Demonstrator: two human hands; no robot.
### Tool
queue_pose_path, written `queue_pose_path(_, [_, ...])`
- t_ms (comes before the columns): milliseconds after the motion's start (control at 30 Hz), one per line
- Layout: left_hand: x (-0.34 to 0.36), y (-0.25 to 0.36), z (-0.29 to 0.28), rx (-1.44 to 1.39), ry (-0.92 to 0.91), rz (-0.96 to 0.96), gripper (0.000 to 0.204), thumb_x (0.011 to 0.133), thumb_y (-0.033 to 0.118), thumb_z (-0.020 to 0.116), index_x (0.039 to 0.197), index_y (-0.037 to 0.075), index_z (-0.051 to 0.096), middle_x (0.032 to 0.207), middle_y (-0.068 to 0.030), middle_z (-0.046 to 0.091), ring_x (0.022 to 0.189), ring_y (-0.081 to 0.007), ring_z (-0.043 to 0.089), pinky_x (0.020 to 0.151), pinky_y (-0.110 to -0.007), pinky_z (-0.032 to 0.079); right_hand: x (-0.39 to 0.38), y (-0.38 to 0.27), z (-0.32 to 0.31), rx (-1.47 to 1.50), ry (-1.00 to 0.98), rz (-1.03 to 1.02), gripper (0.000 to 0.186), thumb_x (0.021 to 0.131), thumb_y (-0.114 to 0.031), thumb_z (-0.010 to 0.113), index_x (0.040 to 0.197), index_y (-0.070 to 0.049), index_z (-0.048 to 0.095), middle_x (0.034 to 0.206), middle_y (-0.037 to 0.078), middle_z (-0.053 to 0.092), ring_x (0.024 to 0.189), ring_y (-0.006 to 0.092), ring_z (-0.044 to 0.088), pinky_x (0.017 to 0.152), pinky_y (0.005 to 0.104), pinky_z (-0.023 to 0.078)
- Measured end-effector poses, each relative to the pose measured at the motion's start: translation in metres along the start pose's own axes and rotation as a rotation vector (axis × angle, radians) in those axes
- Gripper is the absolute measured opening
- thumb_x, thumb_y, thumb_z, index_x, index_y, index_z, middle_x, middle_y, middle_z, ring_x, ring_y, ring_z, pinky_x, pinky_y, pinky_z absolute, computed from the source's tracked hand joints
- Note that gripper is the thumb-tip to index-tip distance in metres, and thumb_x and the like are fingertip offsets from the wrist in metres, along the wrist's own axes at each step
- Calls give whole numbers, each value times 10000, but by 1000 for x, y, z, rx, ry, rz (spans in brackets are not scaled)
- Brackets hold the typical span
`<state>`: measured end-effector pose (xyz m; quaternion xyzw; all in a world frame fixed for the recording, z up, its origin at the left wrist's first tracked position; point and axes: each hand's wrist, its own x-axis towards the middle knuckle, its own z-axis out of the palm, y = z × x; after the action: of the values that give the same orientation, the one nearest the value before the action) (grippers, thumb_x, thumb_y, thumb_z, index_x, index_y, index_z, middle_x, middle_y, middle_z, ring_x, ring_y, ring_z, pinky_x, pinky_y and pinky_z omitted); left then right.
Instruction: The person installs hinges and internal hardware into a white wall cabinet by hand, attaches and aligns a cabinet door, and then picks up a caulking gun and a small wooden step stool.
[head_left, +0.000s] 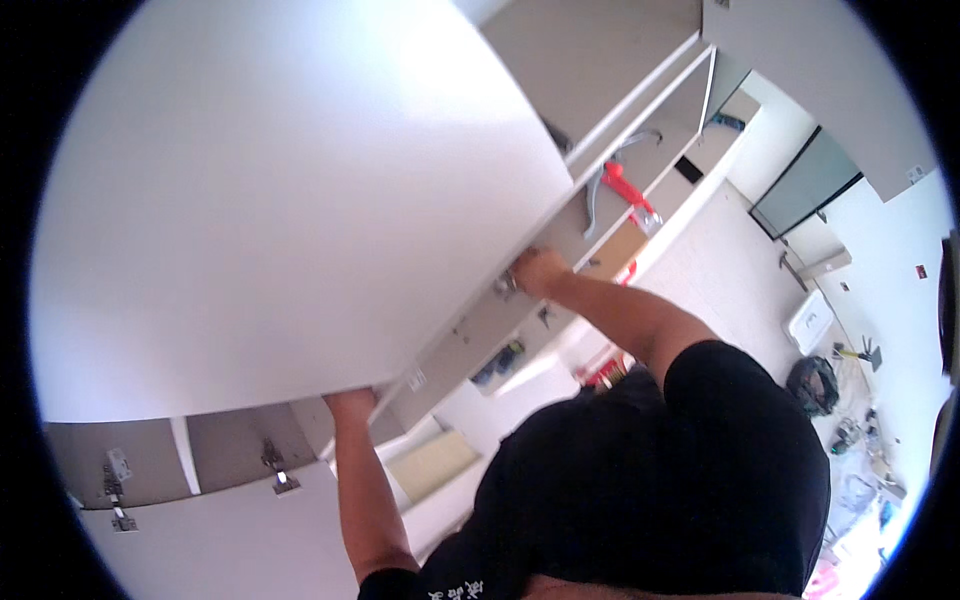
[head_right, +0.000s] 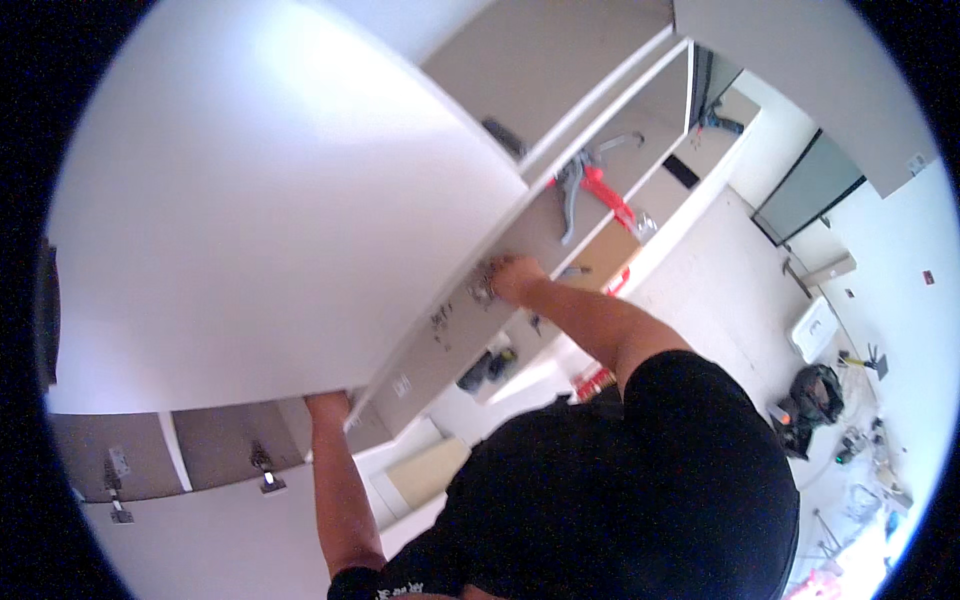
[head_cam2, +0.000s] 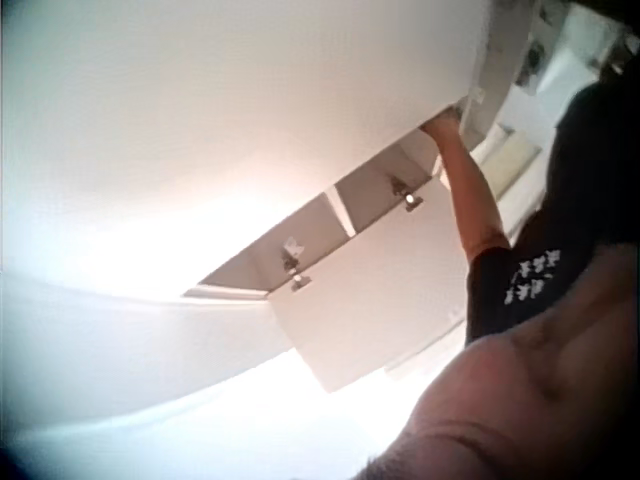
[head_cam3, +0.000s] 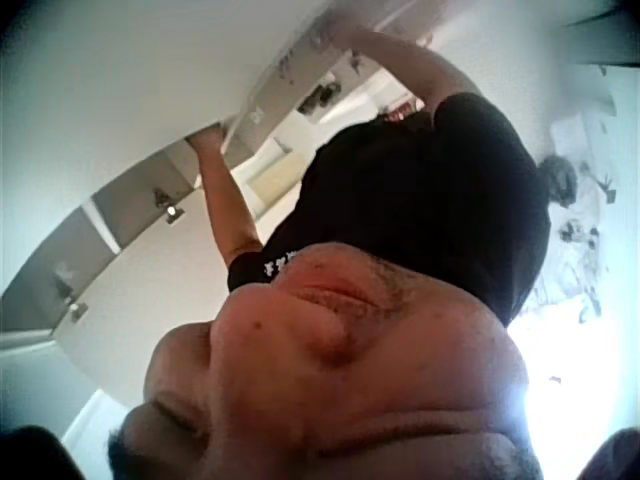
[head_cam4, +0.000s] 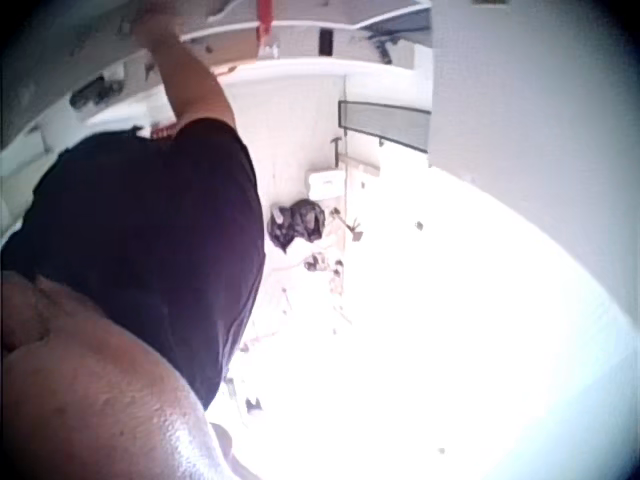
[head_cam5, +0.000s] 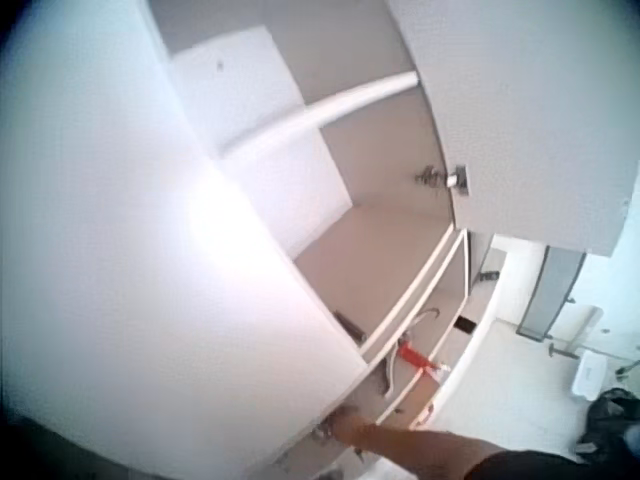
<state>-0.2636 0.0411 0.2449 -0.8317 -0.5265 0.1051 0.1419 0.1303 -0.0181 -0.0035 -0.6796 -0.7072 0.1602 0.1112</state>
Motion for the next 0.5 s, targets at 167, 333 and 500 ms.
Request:
queue_pose_path(167, [1, 2, -4, 69, 58, 64, 547, 972, 332, 584, 1487, 153, 535, 1544, -154, 505, 1441, -364, 440, 1174, -527, 354, 14, -5, -14, 29, 31, -64, 267, 885, -187, 637, 1058, -21, 755, 1185, 169, 708, 1109, 379, 701, 875, 510, 600])
queue_pose_path(333, [9, -7, 9, -128, 215, 56, 491, 965, 340, 626, 1413, 140, 605, 1447, -152, 594, 1383, -355, 507, 1133, -499, 405, 7, 2, -37, 420, 174, 95, 311, 901, -238, 627, 1122, -28, 688, 1120, 191, 704, 1051, 387, 694, 897, 515, 571])
queue_pose_path(500, [9, 12, -21, -98, 197, 12, 498, 969, 331, 622, 1422, 127, 591, 1446, -146, 592, 1373, -352, 515, 1130, -492, 411, -83, 48, -60, 736, 492, -236, 210, 859, -207, 710, 1000, -57, 670, 975, 176, 670, 911, 374, 677, 813, 476, 551])
